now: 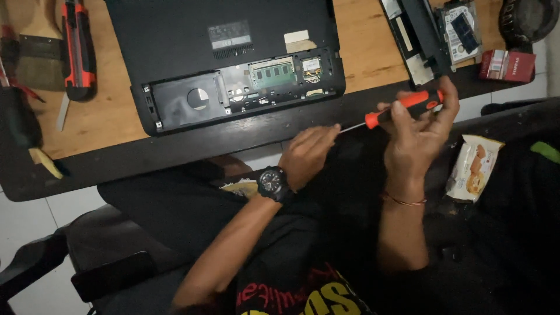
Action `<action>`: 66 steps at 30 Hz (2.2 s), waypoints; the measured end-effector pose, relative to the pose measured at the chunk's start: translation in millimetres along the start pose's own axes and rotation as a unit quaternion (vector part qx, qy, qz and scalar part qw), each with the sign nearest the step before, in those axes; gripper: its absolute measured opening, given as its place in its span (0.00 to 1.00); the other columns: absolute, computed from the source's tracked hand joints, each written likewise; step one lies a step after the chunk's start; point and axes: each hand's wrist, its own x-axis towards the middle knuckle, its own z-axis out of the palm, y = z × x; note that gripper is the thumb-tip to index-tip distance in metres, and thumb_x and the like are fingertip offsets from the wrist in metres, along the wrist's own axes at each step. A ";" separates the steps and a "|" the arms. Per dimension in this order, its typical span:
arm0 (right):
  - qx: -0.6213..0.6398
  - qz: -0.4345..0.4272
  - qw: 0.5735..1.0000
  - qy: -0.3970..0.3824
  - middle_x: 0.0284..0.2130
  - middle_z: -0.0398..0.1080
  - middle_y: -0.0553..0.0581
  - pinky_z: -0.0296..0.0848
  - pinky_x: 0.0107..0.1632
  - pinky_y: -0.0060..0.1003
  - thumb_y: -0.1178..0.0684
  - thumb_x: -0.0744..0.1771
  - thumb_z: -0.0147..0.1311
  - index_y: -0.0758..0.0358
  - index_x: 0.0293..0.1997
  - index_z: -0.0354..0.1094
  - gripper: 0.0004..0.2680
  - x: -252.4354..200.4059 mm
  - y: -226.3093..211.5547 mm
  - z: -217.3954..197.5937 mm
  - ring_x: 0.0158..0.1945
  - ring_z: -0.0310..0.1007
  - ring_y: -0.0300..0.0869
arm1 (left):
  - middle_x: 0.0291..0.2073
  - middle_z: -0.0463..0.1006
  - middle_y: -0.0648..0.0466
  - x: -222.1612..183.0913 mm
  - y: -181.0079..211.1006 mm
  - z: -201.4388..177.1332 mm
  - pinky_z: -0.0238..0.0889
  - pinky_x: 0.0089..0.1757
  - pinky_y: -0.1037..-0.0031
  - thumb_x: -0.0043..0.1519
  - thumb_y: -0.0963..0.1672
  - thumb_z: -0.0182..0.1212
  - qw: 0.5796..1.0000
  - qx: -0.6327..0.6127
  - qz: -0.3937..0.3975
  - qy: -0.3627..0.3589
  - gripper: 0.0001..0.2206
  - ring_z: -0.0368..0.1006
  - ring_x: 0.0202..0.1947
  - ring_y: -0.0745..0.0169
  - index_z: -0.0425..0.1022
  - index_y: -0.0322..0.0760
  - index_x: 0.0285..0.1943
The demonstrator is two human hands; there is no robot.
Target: Disassembling the base and internal components of a laptop using a screwdriver and prying tools.
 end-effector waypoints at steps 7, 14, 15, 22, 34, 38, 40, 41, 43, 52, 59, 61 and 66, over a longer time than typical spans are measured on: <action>-0.032 -0.089 0.995 0.029 0.62 0.75 0.72 0.92 0.60 0.58 0.71 0.81 0.59 0.41 0.85 0.51 0.26 5.0 0.5 -2.6 0.53 0.85 0.63 | 0.87 0.57 0.47 22.0 11.3 -47.7 0.54 0.68 0.22 0.58 0.58 0.85 0.911 0.347 -0.171 -0.144 0.45 0.59 0.83 0.41 0.64 0.59 0.85; -0.067 -0.271 0.959 -0.052 0.64 0.60 0.74 0.85 0.62 0.72 0.75 0.80 0.53 0.47 0.84 0.52 0.25 2.1 5.4 43.6 0.60 0.64 0.63 | 0.87 0.59 0.55 8.7 17.3 -58.6 0.55 0.65 0.14 0.53 0.60 0.88 0.871 0.447 -0.156 -0.132 0.55 0.57 0.87 0.53 0.62 0.45 0.88; -0.064 -0.271 0.959 -0.056 0.64 0.60 0.74 0.85 0.62 0.72 0.75 0.80 0.53 0.47 0.84 0.52 0.25 0.6 9.0 42.4 0.60 0.64 0.63 | 0.87 0.59 0.55 2.5 11.9 -53.3 0.55 0.65 0.14 0.53 0.60 0.88 0.869 0.451 -0.160 -0.129 0.55 0.57 0.87 0.53 0.62 0.45 0.88; -0.041 -0.241 0.968 -0.058 0.61 0.68 0.81 0.86 0.65 0.66 0.69 0.80 0.57 0.46 0.85 0.51 0.25 -9.6 20.2 51.5 0.62 0.72 0.65 | 0.82 0.65 0.47 -24.7 -6.9 -61.7 0.54 0.66 0.11 0.57 0.64 0.82 0.870 0.449 -0.204 -0.023 0.48 0.61 0.83 0.35 0.66 0.59 0.86; -0.091 -0.285 0.951 -0.076 0.64 0.61 0.66 0.74 0.71 0.60 0.65 0.78 0.60 0.53 0.82 0.53 0.22 -11.2 12.1 86.4 0.61 0.70 0.63 | 0.77 0.71 0.41 -29.8 -18.3 -87.1 0.54 0.64 0.09 0.72 0.67 0.38 0.878 0.435 -0.188 0.067 0.36 0.62 0.81 0.33 0.77 0.54 0.78; -0.023 -0.241 0.965 -0.104 0.59 0.63 0.79 0.82 0.62 0.70 0.66 0.79 0.57 0.46 0.83 0.52 0.23 -12.7 20.3 90.1 0.59 0.66 0.63 | 0.73 0.76 0.42 -22.2 -16.9 -97.0 0.54 0.66 0.11 0.72 0.67 0.26 0.880 0.427 -0.194 0.073 0.43 0.66 0.78 0.38 0.75 0.48 0.79; -0.025 -0.240 0.964 -0.110 0.59 0.64 0.79 0.82 0.64 0.72 0.66 0.79 0.57 0.46 0.84 0.52 0.23 -14.0 20.0 94.4 0.58 0.68 0.65 | 0.73 0.74 0.39 -17.2 -15.5 -105.5 0.52 0.65 0.09 0.70 0.68 0.28 0.883 0.416 -0.197 0.091 0.42 0.67 0.77 0.34 0.78 0.52 0.77; -0.027 -0.239 0.964 -0.114 0.60 0.65 0.78 0.83 0.67 0.73 0.67 0.80 0.57 0.46 0.84 0.52 0.23 -14.1 19.7 96.3 0.57 0.70 0.66 | 0.73 0.73 0.35 -13.8 -15.0 -109.5 0.49 0.65 0.07 0.69 0.69 0.30 0.887 0.404 -0.198 0.105 0.41 0.67 0.76 0.30 0.81 0.55 0.74; -0.025 -0.241 0.964 -0.110 0.61 0.65 0.76 0.84 0.65 0.72 0.67 0.79 0.57 0.46 0.83 0.52 0.23 -11.0 23.6 102.7 0.60 0.70 0.64 | 0.68 0.76 0.36 -3.7 -13.2 -119.7 0.50 0.63 0.07 0.69 0.69 0.30 0.888 0.403 -0.199 0.099 0.42 0.69 0.73 0.31 0.83 0.51 0.70; -0.040 -0.258 0.960 -0.100 0.60 0.68 0.75 0.88 0.60 0.67 0.68 0.79 0.56 0.47 0.83 0.52 0.23 -1.3 29.8 121.1 0.61 0.73 0.62 | 0.78 0.67 0.36 38.7 -31.8 -133.5 0.37 0.67 0.06 0.63 0.60 0.74 0.920 0.314 -0.230 -0.033 0.31 0.60 0.80 0.33 0.78 0.38 0.65; 0.022 -0.304 0.945 -0.117 0.60 0.66 0.73 0.87 0.62 0.70 0.70 0.78 0.56 0.47 0.83 0.53 0.25 22.3 40.4 158.0 0.66 0.68 0.59 | 0.73 0.76 0.38 27.3 -51.8 -135.8 0.61 0.70 0.36 0.64 0.52 0.82 0.933 0.341 -0.115 0.019 0.27 0.70 0.75 0.34 0.80 0.38 0.68; 0.000 -0.312 0.942 -0.123 0.59 0.67 0.78 0.86 0.61 0.70 0.71 0.78 0.53 0.48 0.83 0.53 0.25 25.5 41.1 155.7 0.65 0.69 0.62 | 0.73 0.76 0.40 34.5 -46.0 -130.1 0.58 0.69 0.30 0.60 0.55 0.82 0.927 0.345 -0.149 0.009 0.31 0.68 0.76 0.35 0.80 0.44 0.71; -0.070 -0.323 0.939 -0.096 0.64 0.64 0.73 0.81 0.68 0.62 0.77 0.77 0.55 0.53 0.82 0.54 0.26 27.9 37.0 144.8 0.64 0.71 0.67 | 0.84 0.60 0.39 48.2 -39.8 -126.7 0.40 0.70 0.15 0.64 0.62 0.73 0.899 0.328 -0.274 -0.097 0.37 0.45 0.85 0.22 0.67 0.62 0.82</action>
